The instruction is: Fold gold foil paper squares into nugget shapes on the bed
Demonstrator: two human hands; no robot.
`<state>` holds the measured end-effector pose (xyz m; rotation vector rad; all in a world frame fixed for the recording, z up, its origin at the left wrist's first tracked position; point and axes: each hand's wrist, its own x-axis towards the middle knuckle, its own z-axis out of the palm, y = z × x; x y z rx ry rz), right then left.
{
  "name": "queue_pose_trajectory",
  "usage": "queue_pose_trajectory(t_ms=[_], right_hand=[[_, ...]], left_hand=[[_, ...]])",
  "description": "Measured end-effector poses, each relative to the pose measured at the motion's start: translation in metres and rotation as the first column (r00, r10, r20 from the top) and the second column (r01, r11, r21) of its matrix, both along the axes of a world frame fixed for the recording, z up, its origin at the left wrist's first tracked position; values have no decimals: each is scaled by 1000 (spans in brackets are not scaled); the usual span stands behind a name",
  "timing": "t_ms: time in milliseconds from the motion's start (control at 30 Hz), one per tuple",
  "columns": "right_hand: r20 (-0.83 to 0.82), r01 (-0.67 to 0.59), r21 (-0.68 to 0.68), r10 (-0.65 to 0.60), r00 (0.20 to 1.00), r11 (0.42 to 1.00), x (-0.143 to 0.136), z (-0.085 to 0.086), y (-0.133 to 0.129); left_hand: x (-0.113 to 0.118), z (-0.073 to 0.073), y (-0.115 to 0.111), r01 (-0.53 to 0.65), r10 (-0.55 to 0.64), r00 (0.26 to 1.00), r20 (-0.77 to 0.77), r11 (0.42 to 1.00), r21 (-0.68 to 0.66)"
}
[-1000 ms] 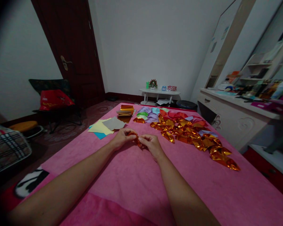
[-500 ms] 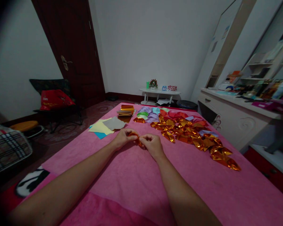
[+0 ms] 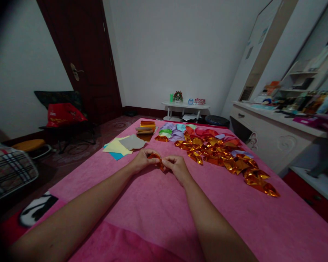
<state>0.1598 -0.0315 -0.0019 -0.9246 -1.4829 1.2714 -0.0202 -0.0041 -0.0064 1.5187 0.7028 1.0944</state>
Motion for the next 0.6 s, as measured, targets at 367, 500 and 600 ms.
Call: queue_pose_trajectory(t_ms=[367, 500, 600], right_hand=[[-22, -89, -78, 87, 996, 993, 4, 2, 3], [-31, -100, -81, 98, 995, 992, 4, 2, 3], [-31, -104, -85, 101, 994, 991, 4, 2, 1]], left_hand=[[0, 2, -1, 47, -47, 998, -39, 999, -11], [0, 1, -1, 66, -65, 997, -36, 998, 1], [0, 1, -1, 63, -63, 997, -32, 998, -3]])
